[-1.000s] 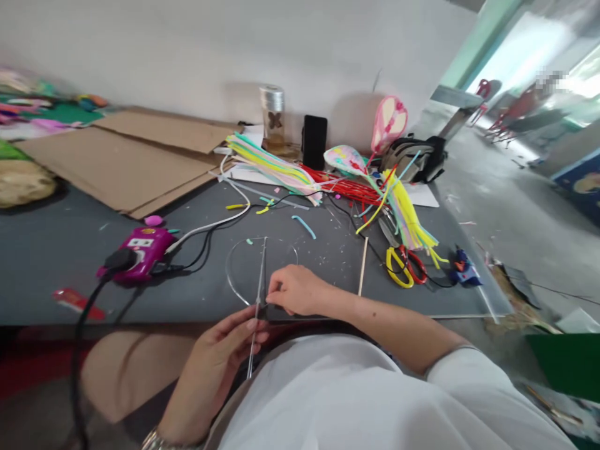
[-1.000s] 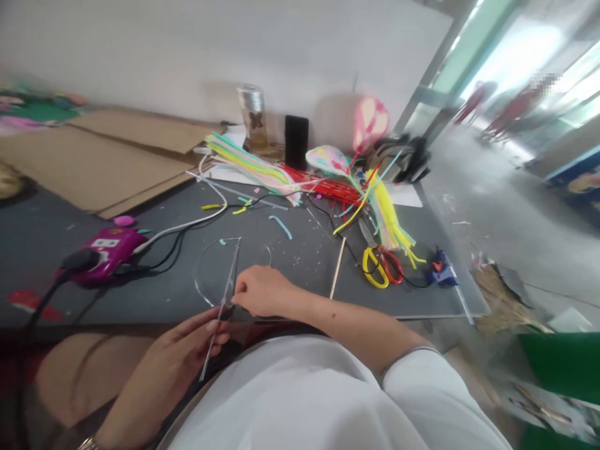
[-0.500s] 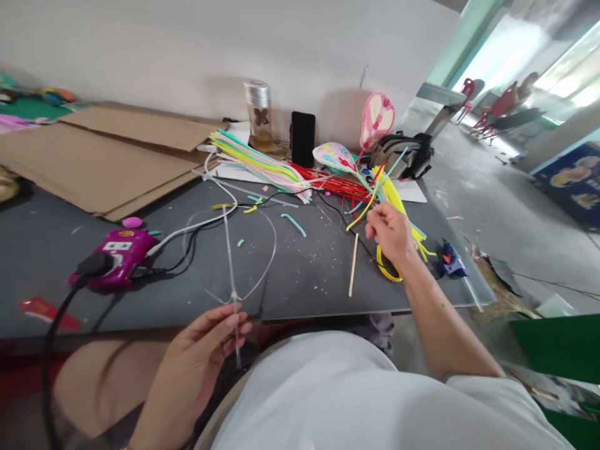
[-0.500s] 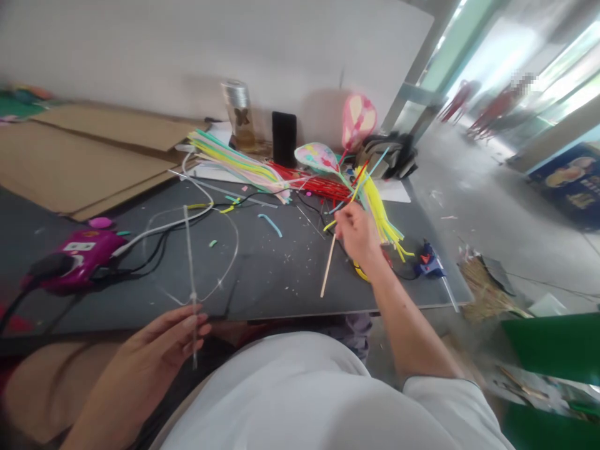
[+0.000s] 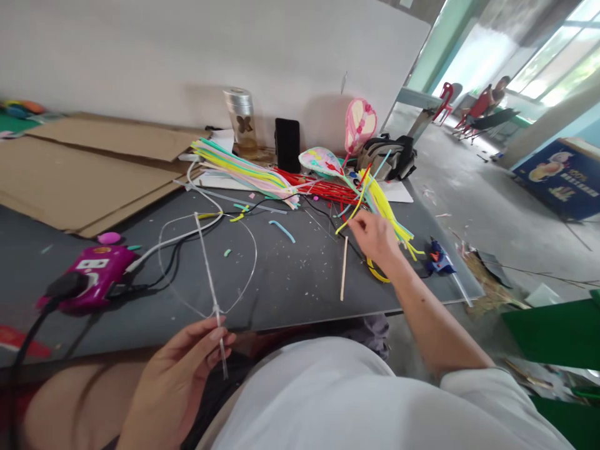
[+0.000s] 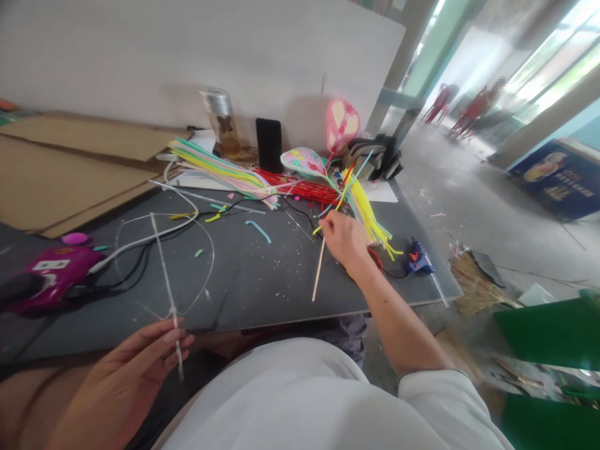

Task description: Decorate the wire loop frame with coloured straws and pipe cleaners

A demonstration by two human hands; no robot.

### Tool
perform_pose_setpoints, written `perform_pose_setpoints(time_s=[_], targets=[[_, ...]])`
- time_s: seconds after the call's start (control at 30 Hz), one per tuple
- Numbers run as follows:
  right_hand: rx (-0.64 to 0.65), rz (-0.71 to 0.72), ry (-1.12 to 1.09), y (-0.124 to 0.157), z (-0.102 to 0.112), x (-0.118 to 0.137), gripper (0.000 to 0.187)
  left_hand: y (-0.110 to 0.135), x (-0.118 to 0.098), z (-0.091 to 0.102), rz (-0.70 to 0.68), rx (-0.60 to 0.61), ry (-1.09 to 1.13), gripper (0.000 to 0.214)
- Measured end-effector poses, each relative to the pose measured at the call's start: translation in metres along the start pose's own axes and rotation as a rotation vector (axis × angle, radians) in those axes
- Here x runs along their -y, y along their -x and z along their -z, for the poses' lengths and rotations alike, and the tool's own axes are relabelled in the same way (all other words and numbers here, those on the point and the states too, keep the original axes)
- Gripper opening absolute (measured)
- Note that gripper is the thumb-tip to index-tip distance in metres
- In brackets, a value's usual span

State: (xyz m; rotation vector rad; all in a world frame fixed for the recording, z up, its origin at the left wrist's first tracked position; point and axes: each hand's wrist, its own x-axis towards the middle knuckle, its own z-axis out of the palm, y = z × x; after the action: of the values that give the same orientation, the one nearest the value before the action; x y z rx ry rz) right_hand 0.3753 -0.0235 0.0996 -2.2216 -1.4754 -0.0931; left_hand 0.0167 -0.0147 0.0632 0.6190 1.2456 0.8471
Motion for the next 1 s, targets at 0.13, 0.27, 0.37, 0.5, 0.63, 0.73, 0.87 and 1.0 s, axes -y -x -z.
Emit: perform_pose_setpoints(time_s=[0.13,0.27,0.37,0.5,0.63,0.73,0.87,1.0], targets=[[0.254,0.091,0.032,-0.01,-0.04,0.059,0.019,-0.005,0.006,0.004,-0.027,0.033,0.023,0.04],[0.36,0.111,0.031,-0.031,-0.082,0.1,0.019,-0.006,0.008,0.006,-0.048,0.059,0.051,0.043],[0.381,0.07,0.051,-0.045,-0.104,0.116,0.019,-0.004,0.006,0.008,-0.05,0.061,0.049,0.044],[0.396,-0.004,0.057,-0.054,-0.114,0.119,0.018,-0.005,0.004,0.008,-0.058,0.059,0.048,0.044],[0.388,-0.01,-0.022,-0.054,-0.107,0.11,0.018,-0.004,0.004,0.006,-0.076,0.069,0.054,0.042],[0.368,0.024,-0.132,-0.051,-0.099,0.097,0.014,-0.004,0.005,0.004,-0.089,0.085,0.061,0.04],[0.349,0.028,-0.267,-0.045,-0.093,0.078,0.01,-0.003,0.009,0.004,-0.091,0.09,0.046,0.04],[0.344,0.011,-0.406,-0.039,-0.089,0.067,0.011,-0.006,0.013,0.005,-0.095,0.075,0.009,0.042]])
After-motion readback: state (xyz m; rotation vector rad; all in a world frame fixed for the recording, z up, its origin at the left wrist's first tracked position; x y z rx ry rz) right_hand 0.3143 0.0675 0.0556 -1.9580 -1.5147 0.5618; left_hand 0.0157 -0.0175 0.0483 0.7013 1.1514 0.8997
